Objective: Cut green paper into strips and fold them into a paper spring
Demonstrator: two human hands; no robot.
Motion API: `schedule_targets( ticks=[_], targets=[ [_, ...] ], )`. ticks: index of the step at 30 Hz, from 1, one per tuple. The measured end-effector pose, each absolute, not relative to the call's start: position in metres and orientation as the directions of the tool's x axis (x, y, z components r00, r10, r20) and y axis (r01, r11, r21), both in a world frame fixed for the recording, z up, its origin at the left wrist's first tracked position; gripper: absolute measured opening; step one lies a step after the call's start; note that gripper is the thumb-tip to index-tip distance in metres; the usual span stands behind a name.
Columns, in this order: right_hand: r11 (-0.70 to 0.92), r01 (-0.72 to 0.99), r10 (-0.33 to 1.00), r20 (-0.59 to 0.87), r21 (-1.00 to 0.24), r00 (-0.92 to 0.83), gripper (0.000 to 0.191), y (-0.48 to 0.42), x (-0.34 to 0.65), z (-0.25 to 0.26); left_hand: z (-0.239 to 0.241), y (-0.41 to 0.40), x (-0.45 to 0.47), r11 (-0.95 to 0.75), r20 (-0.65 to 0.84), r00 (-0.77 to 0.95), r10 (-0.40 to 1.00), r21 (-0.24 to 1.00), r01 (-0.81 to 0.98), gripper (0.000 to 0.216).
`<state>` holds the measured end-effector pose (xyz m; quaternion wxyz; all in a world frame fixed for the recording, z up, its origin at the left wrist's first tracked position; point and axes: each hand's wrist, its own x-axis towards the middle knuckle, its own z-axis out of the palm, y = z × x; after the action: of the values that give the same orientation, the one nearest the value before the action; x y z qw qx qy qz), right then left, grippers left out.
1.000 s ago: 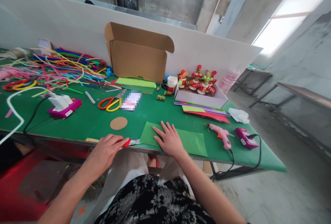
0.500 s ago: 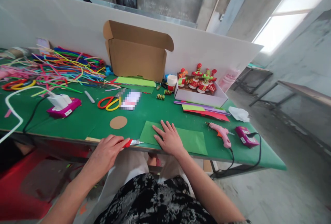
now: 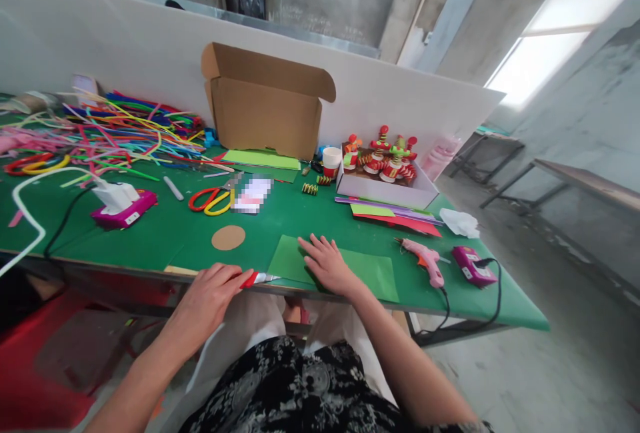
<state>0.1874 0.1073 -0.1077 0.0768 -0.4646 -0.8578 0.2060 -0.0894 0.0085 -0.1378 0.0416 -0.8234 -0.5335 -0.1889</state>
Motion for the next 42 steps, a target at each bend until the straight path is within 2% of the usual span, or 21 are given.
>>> schedule_targets(
  ticks=[2, 4, 10, 14, 19, 25, 42],
  targets=[
    [0.523, 0.671, 0.779, -0.025, -0.525, -0.627, 0.051, 0.111, 0.206, -0.101, -0.139, 0.009, -0.089, -0.425, 0.353, 0.356, 0.865, 0.139, 0.894, 0.043],
    [0.570, 0.630, 0.741, -0.001, -0.527, -0.671, 0.050, 0.112, 0.225, -0.096, -0.140, 0.009, -0.089, -0.430, 0.359, 0.358, 0.862, 0.144, 0.891, 0.043],
    [0.586, 0.751, 0.761, -0.112, -0.304, -0.639, 0.046, 0.104, 0.248, -0.102, -0.144, 0.007, -0.093, -0.469, 0.418, 0.383, 0.823, 0.122, 0.875, 0.040],
    [0.609, 0.757, 0.760, -0.102, -0.237, -0.642, 0.045, 0.104, 0.244, -0.107, -0.142, 0.004, -0.091, -0.458, 0.419, 0.373, 0.828, 0.120, 0.881, 0.039],
    [0.617, 0.750, 0.759, -0.070, -0.237, -0.647, 0.044, 0.104, 0.245, -0.110, -0.138, 0.005, -0.080, -0.417, 0.395, 0.339, 0.854, 0.128, 0.900, 0.040],
    [0.621, 0.746, 0.762, -0.038, -0.241, -0.646, 0.044, 0.103, 0.245, -0.112, -0.141, 0.004, -0.082, -0.456, 0.414, 0.374, 0.830, 0.117, 0.882, 0.039],
    [0.614, 0.750, 0.766, -0.042, -0.246, -0.641, 0.044, 0.102, 0.244, -0.110, -0.134, 0.000, -0.075, -0.453, 0.401, 0.368, 0.839, 0.138, 0.881, 0.039]
  ],
)
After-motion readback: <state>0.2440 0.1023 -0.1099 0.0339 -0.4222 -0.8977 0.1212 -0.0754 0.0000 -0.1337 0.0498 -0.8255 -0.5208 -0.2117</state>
